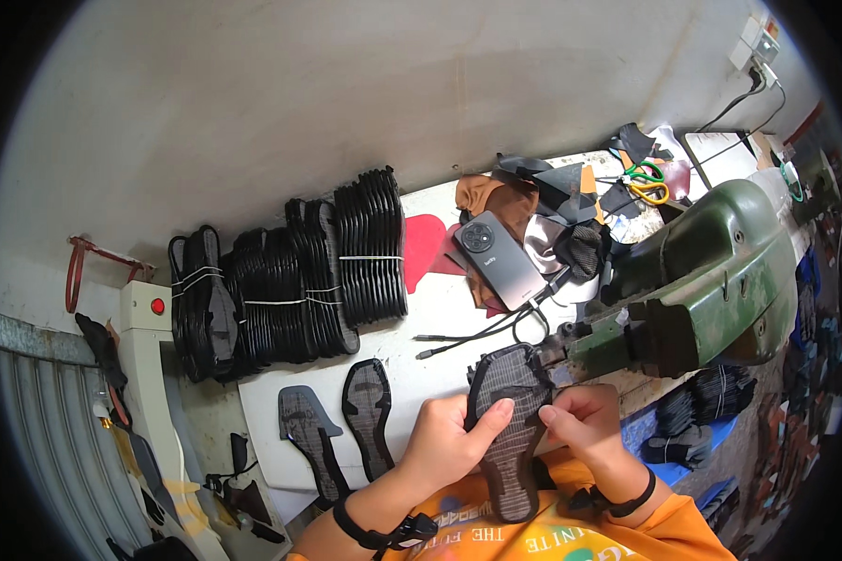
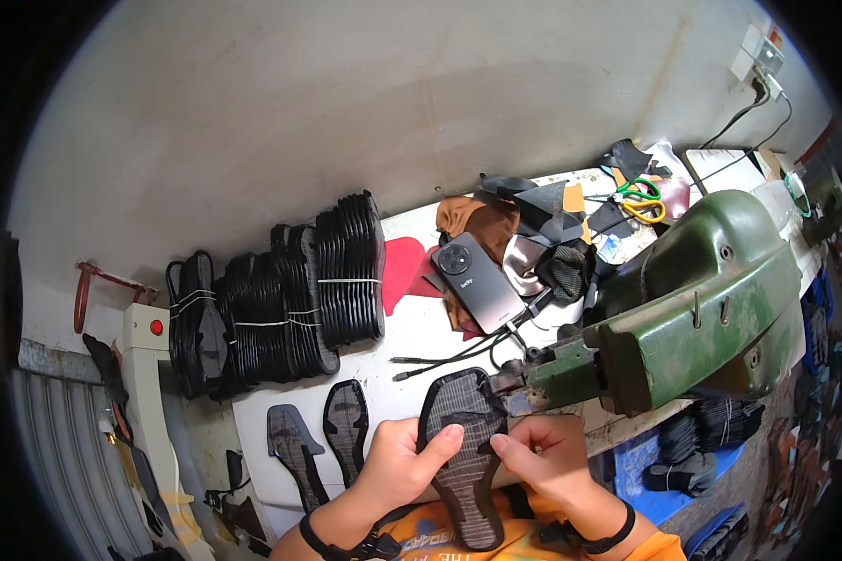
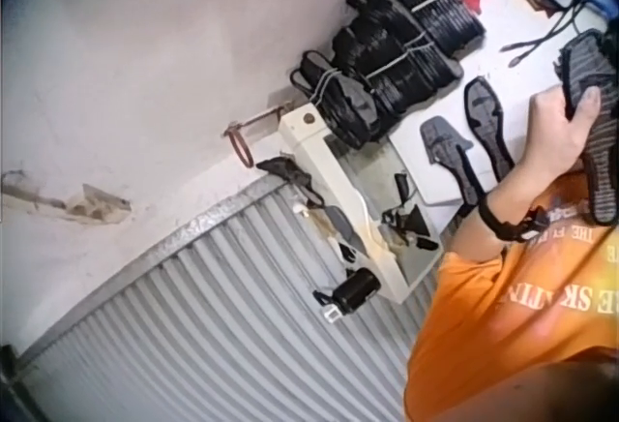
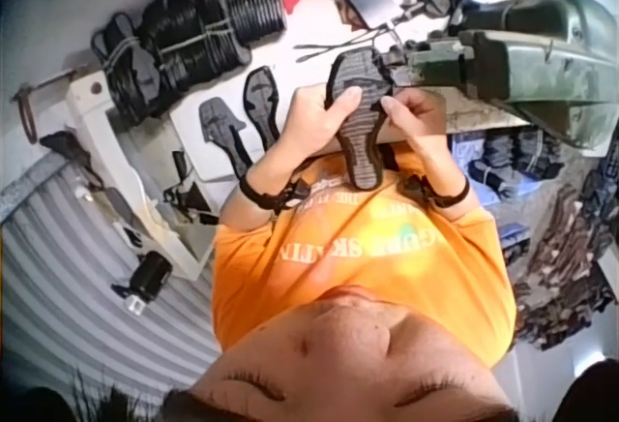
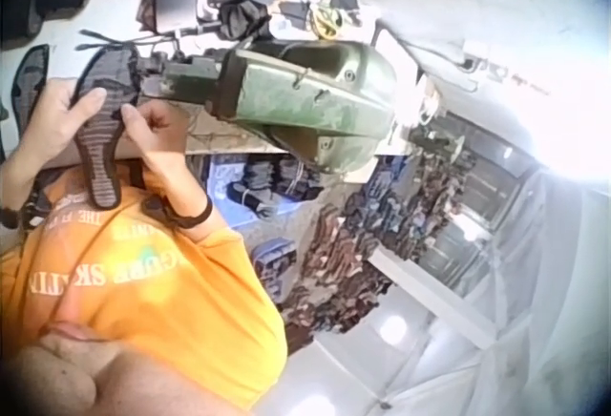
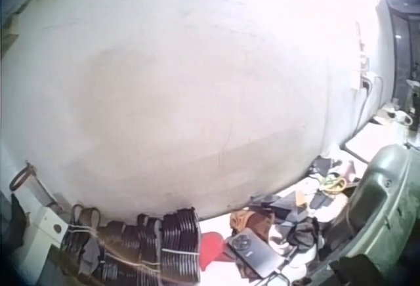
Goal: Stitching various shoe parts using a sewing machine at a workbench.
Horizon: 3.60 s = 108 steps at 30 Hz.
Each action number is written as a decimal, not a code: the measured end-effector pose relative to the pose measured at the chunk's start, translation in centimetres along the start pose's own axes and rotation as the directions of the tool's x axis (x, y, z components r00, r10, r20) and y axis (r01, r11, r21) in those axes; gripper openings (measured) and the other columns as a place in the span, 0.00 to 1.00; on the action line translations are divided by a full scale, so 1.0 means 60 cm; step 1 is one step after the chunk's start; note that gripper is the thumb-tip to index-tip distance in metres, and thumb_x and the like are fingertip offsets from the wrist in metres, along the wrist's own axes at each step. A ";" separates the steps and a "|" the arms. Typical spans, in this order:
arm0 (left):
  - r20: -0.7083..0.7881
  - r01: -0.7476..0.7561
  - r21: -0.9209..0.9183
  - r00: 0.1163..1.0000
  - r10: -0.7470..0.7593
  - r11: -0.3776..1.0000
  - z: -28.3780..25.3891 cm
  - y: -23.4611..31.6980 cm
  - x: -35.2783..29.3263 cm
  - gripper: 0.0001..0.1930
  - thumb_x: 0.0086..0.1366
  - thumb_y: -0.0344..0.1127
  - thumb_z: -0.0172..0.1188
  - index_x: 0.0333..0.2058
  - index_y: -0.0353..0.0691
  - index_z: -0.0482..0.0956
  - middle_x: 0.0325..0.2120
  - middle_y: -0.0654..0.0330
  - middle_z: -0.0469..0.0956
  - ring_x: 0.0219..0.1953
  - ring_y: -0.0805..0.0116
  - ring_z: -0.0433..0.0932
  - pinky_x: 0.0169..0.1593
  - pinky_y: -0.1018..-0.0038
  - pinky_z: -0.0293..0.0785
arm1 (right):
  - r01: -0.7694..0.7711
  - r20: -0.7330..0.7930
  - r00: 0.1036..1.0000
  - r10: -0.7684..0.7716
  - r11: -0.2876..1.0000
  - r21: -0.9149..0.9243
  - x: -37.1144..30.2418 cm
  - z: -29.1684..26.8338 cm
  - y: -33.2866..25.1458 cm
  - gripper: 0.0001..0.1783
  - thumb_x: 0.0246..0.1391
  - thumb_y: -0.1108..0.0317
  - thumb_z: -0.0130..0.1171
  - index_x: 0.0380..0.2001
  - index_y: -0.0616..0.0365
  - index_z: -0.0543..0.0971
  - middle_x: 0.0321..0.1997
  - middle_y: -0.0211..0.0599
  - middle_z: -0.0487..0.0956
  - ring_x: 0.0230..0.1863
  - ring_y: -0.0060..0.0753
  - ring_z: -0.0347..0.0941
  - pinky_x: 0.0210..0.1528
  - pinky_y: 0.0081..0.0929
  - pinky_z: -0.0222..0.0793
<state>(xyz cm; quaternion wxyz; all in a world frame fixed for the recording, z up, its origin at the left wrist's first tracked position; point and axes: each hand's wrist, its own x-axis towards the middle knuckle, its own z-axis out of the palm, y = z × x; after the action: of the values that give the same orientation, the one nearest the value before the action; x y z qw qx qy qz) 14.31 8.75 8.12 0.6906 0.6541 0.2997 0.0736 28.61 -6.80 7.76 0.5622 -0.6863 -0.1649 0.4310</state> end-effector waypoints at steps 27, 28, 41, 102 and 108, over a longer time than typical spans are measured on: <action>-0.190 -0.210 -0.306 0.969 0.157 0.928 0.041 -0.082 -0.114 0.14 0.72 0.40 0.62 0.34 0.33 0.84 0.26 0.69 0.82 0.29 0.81 0.75 0.34 0.76 0.74 | -0.206 0.326 0.928 0.181 0.977 0.045 -0.068 0.026 -0.018 0.21 0.72 0.55 0.50 0.34 0.62 0.80 0.28 0.24 0.76 0.28 0.15 0.67 0.29 0.20 0.63; -0.177 -0.265 -0.325 0.960 0.216 0.908 0.043 -0.087 -0.124 0.15 0.73 0.41 0.61 0.36 0.33 0.84 0.28 0.68 0.83 0.30 0.80 0.76 0.35 0.76 0.75 | -0.252 0.296 0.938 0.181 0.942 0.221 -0.079 0.040 -0.023 0.20 0.73 0.56 0.48 0.36 0.61 0.78 0.29 0.22 0.75 0.30 0.14 0.66 0.31 0.19 0.63; -0.471 -0.478 -0.338 0.832 0.294 0.811 0.092 -0.113 -0.178 0.21 0.73 0.44 0.58 0.54 0.34 0.70 0.44 0.60 0.76 0.39 0.76 0.73 0.45 0.78 0.71 | 0.651 0.490 0.712 -0.503 0.734 -0.193 -0.135 0.056 0.007 0.10 0.61 0.68 0.63 0.40 0.65 0.79 0.29 0.39 0.77 0.25 0.42 0.74 0.29 0.32 0.72; -0.876 0.437 0.482 0.225 0.427 0.759 -0.217 -0.324 -0.262 0.20 0.54 0.35 0.74 0.42 0.33 0.78 0.42 0.50 0.73 0.46 0.50 0.73 0.51 0.60 0.72 | 0.175 0.572 0.816 0.085 0.906 -0.384 -0.095 0.107 0.072 0.24 0.65 0.59 0.60 0.57 0.66 0.77 0.47 0.44 0.84 0.45 0.32 0.79 0.48 0.30 0.75; -0.847 0.447 0.411 0.510 0.151 0.795 -0.203 -0.298 -0.271 0.35 0.52 0.44 0.76 0.52 0.27 0.75 0.46 0.47 0.73 0.47 0.48 0.75 0.53 0.57 0.73 | 0.118 0.569 0.815 0.113 0.928 -0.352 -0.102 0.099 0.083 0.24 0.66 0.59 0.61 0.57 0.66 0.77 0.46 0.42 0.84 0.44 0.28 0.79 0.47 0.27 0.75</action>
<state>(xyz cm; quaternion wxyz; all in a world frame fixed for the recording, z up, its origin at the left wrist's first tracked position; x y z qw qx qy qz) -10.29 8.78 -3.25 0.2212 0.6806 0.6619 0.2229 19.19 -8.97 5.70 0.3455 -0.6155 -0.4075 0.5794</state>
